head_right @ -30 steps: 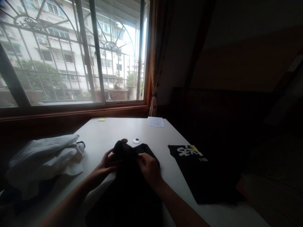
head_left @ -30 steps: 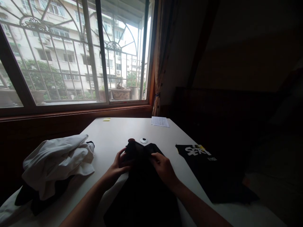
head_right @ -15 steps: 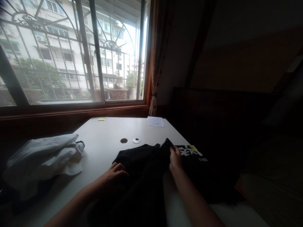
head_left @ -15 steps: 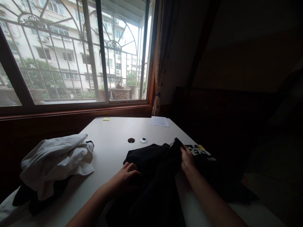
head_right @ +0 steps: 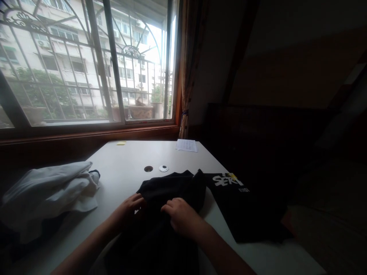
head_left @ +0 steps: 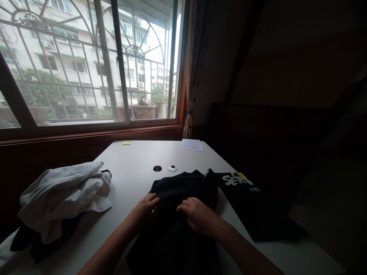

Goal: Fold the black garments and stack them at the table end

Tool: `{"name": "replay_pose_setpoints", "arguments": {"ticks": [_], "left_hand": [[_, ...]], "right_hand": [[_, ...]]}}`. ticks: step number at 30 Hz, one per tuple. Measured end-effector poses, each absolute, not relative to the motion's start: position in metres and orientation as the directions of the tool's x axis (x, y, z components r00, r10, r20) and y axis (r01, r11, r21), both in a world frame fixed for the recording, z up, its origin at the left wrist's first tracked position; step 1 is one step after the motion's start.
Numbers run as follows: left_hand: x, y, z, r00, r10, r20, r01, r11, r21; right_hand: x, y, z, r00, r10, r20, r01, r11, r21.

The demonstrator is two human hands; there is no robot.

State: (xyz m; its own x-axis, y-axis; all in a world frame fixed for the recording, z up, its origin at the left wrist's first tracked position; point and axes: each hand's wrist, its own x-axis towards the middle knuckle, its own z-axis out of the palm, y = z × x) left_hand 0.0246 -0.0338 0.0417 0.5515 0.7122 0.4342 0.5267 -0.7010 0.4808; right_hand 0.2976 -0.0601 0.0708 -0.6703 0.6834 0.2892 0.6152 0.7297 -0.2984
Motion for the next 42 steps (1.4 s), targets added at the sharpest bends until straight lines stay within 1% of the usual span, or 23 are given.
{"name": "replay_pose_setpoints", "arguments": {"ticks": [2,4,7,9,11,12,15,18,20,22,24,25,27,29,31,33,35,37,39,42], "left_hand": [[0.017,-0.032,0.048,0.432,0.756,0.491,0.564,-0.652,0.508],[0.006,-0.029,0.055,0.272,0.798,0.538,0.58,-0.582,0.57],[-0.016,-0.027,0.067,-0.023,0.824,0.566,0.558,-0.459,0.692],[-0.031,-0.025,0.074,-0.238,0.8,0.55,0.546,-0.358,0.758],[-0.043,-0.022,0.078,-0.412,0.755,0.51,0.522,-0.263,0.812],[-0.049,-0.021,0.079,-0.469,0.738,0.485,0.503,-0.228,0.834],[-0.057,-0.018,0.079,-0.559,0.715,0.421,0.46,-0.155,0.874],[-0.055,-0.018,0.075,-0.576,0.698,0.426,0.485,-0.128,0.865],[-0.05,-0.019,0.072,-0.555,0.667,0.498,0.542,-0.164,0.824],[-0.043,-0.021,0.07,-0.48,0.604,0.636,0.635,-0.26,0.727],[-0.035,-0.025,0.07,-0.337,0.536,0.774,0.72,-0.382,0.579],[-0.03,-0.027,0.07,-0.243,0.524,0.816,0.74,-0.444,0.505],[-0.019,-0.03,0.069,-0.029,0.554,0.832,0.726,-0.561,0.399],[-0.008,-0.033,0.067,0.214,0.614,0.76,0.658,-0.665,0.352],[0.002,-0.033,0.063,0.434,0.644,0.63,0.588,-0.732,0.344],[0.008,-0.032,0.057,0.571,0.656,0.493,0.568,-0.749,0.341],[0.009,-0.031,0.052,0.618,0.685,0.385,0.602,-0.728,0.329],[0.008,-0.03,0.048,0.618,0.723,0.31,0.657,-0.691,0.301],[0.006,-0.03,0.048,0.608,0.746,0.272,0.697,-0.665,0.266],[0.005,-0.032,0.052,0.609,0.746,0.269,0.716,-0.663,0.219]], "right_hand": [[0.301,-0.061,0.067,-0.662,0.7,0.268,0.676,0.712,-0.19],[0.313,-0.058,0.067,-0.629,0.709,0.32,0.704,0.694,-0.152],[0.34,-0.052,0.078,-0.523,0.694,0.495,0.722,0.669,-0.175],[0.363,-0.048,0.089,-0.431,0.676,0.597,0.746,0.639,-0.185],[0.387,-0.045,0.098,-0.351,0.666,0.658,0.786,0.592,-0.18],[0.399,-0.043,0.101,-0.318,0.668,0.673,0.806,0.564,-0.18],[0.43,-0.04,0.1,-0.258,0.722,0.643,0.85,0.486,-0.205],[0.45,-0.039,0.089,-0.213,0.826,0.521,0.883,0.391,-0.259],[0.455,-0.04,0.081,-0.193,0.877,0.441,0.892,0.344,-0.293],[0.453,-0.041,0.076,-0.194,0.893,0.407,0.884,0.339,-0.321],[0.442,-0.04,0.076,-0.208,0.887,0.412,0.863,0.365,-0.35],[0.433,-0.04,0.077,-0.221,0.882,0.416,0.845,0.386,-0.369],[0.412,-0.038,0.081,-0.27,0.87,0.412,0.794,0.444,-0.416],[0.387,-0.036,0.086,-0.342,0.85,0.4,0.731,0.509,-0.455],[0.362,-0.032,0.087,-0.418,0.822,0.387,0.679,0.566,-0.468],[0.34,-0.027,0.085,-0.466,0.807,0.364,0.664,0.59,-0.459],[0.321,-0.02,0.08,-0.482,0.812,0.329,0.688,0.583,-0.432],[0.306,-0.013,0.074,-0.477,0.828,0.294,0.73,0.56,-0.392],[0.294,-0.007,0.069,-0.465,0.847,0.258,0.773,0.531,-0.348],[0.279,0.001,0.067,-0.444,0.871,0.21,0.825,0.489,-0.284]]}}
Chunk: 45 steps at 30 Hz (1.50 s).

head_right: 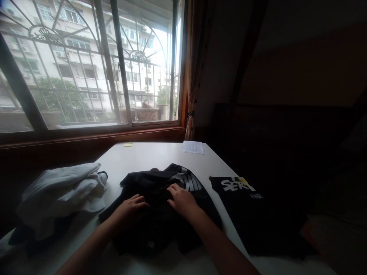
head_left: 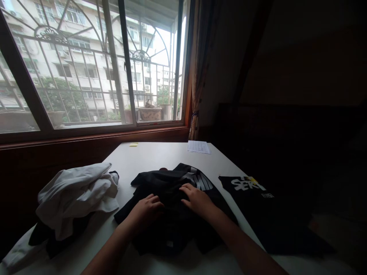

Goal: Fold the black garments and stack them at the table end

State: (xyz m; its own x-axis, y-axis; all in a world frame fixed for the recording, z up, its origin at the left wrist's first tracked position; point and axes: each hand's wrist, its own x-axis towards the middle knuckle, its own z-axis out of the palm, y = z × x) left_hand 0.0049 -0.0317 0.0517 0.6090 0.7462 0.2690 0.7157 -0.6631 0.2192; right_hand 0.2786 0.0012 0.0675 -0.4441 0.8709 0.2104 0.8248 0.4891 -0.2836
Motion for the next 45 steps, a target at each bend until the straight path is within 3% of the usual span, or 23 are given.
{"name": "replay_pose_setpoints", "arguments": {"ticks": [7,18,21,26,32,36,41,45], "left_hand": [[0.007,-0.036,0.056,0.608,0.714,0.347,0.676,-0.695,0.247],[0.01,-0.03,0.045,0.486,0.84,0.242,0.765,-0.543,0.347],[0.013,-0.029,0.046,0.4,0.901,0.17,0.862,-0.433,0.265],[0.019,-0.029,0.049,0.265,0.954,0.139,0.96,-0.275,0.056],[0.024,-0.033,0.056,0.229,0.959,0.17,0.973,-0.228,-0.025],[0.021,-0.035,0.054,0.255,0.911,0.325,0.965,-0.263,-0.019],[0.016,-0.04,0.055,0.331,0.691,0.643,0.881,-0.471,0.053],[0.011,-0.045,0.052,0.3,0.551,0.779,0.809,-0.579,0.098]], "right_hand": [[0.251,0.01,0.07,-0.431,0.896,0.106,0.888,0.442,-0.129],[0.243,0.003,0.071,-0.539,0.806,0.244,0.831,0.556,0.001],[0.248,0.003,0.07,-0.544,0.81,0.221,0.829,0.559,-0.006],[0.255,0.001,0.076,-0.466,0.883,0.058,0.883,0.468,-0.033],[0.254,-0.012,0.084,-0.475,0.88,-0.002,0.88,0.475,-0.019],[0.254,-0.016,0.081,-0.535,0.84,0.091,0.839,0.541,-0.059],[0.248,-0.017,0.078,-0.569,0.751,0.335,0.766,0.632,-0.117],[0.244,-0.021,0.082,-0.541,0.754,0.371,0.781,0.615,-0.111]]}}
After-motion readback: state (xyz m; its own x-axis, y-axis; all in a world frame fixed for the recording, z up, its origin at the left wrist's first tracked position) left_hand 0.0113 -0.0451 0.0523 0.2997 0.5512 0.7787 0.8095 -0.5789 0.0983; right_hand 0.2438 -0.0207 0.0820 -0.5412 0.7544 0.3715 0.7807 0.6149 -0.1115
